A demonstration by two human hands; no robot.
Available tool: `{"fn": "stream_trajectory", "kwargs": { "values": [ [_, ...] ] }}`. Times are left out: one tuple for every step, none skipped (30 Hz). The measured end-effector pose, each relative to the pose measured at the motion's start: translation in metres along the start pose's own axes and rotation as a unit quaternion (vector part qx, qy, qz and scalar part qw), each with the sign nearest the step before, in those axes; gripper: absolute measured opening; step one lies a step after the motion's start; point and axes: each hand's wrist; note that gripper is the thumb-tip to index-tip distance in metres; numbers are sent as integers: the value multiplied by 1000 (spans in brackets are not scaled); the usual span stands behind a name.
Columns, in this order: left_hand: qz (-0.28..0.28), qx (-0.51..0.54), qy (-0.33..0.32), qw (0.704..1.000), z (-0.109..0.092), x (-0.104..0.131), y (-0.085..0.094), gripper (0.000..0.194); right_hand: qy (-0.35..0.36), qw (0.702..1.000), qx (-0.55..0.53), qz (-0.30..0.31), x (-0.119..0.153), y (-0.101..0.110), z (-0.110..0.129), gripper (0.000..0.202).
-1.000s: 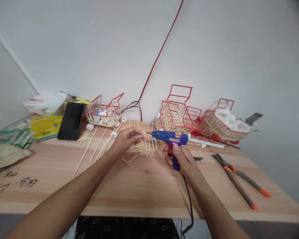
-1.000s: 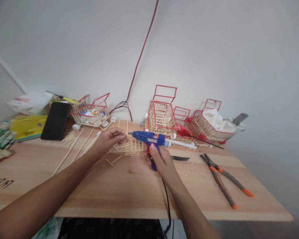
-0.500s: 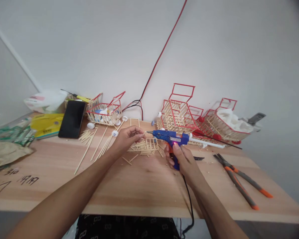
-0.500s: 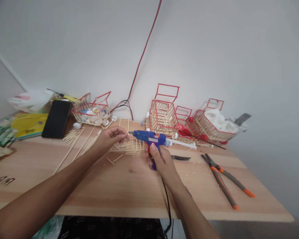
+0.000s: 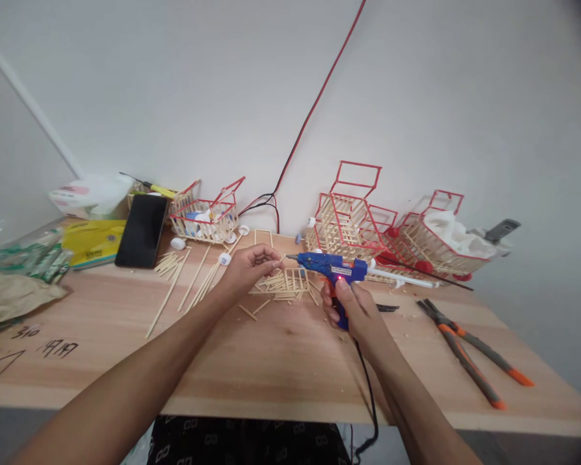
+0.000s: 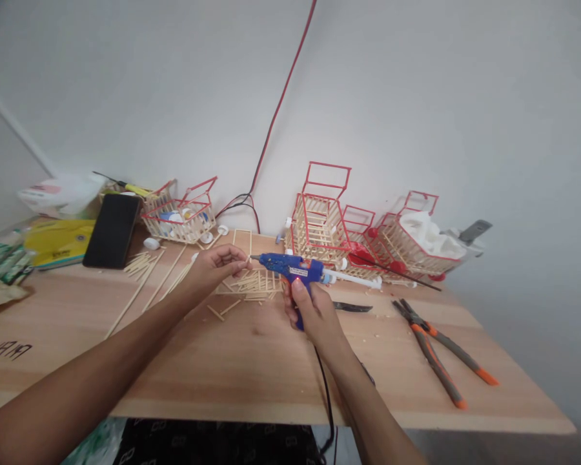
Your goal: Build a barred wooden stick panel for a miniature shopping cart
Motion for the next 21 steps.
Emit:
{"fn": "stream_trajectory", "kwargs": {
  "values": [
    [-1, 1, 1, 1000, 0, 0, 0, 22, 0, 1000, -1, 0, 0, 0, 0, 44],
    [-2, 1, 2, 1000, -1, 0, 0, 22, 1, 1000, -2, 1, 0, 0, 0, 44],
    [-5, 0, 5, 1000, -1, 0, 0, 22, 2, 1000, -1, 2, 0, 0, 0, 44],
    [-8, -1, 7, 1000, -2, 1, 0, 22, 4, 1000, 0, 3, 0, 0, 0, 44],
    [-10, -2, 9, 1000, -3, 1, 0, 22, 5, 1000, 3, 4, 0, 0, 0, 43],
    [-11, -2, 11, 1000, -3, 1, 0, 22, 6, 1000, 7, 6, 0, 0, 0, 43],
    [-12, -1, 12, 1000, -4, 1, 0, 22, 6, 1000, 14, 7, 1, 0, -1, 43],
    [-14, 1, 11, 1000, -4, 1, 0, 22, 8, 1000, 23, 9, 1, 0, -2, 42],
    [-16, 3, 11, 1000, -3, 1, 0, 22, 7, 999, 37, 12, 2, 0, -2, 42],
    [-20, 5, 10, 1000, -3, 0, 0, 23, 8, 998, 57, 13, 3, 1, -3, 42],
    [-24, 6, 10, 1000, -2, 0, 0, 23, 15, 996, 85, 12, 4, 1, -3, 43],
    [-29, 5, 11, 1000, -2, -1, 0, 23, 29, 992, 121, 6, 5, 1, -2, 42],
    [-33, 2, 13, 999, -2, -1, 0, 24, 52, 985, 165, -7, 7, 2, -1, 41],
    [-38, 0, 16, 999, -1, -2, 0, 25, 79, 973, 215, -27, 9, 3, 1, 39],
    [-44, -1, 20, 999, -2, -2, 1, 25, 105, 957, 265, -52, 10, 5, 5, 35],
    [-51, 1, 22, 998, -2, -2, 1, 25, 128, 938, 313, -79, 13, 8, 8, 32],
    [-58, 6, 24, 998, -3, -2, 1, 26, 143, 917, 356, -106, 15, 14, 12, 31],
    [-65, 12, 24, 998, -5, -2, 1, 26, 150, 897, 393, -134, 18, 21, 15, 31],
    [-72, 18, 23, 997, -6, -1, 2, 26, 151, 878, 424, -161, 22, 31, 17, 32],
    [-80, 23, 22, 996, -8, -1, 2, 26, 145, 860, 451, -188, 27, 43, 17, 33],
    [-86, 26, 21, 996, -9, -1, 2, 27, 134, 841, 476, -219, 33, 58, 15, 32]
  ]
}}
Point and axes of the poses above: each hand's wrist, its own x-axis away from the middle knuckle, its own y-axis out of the back of the hand, z = x × y, and after that the axes turned 2 degrees about z, right-handed
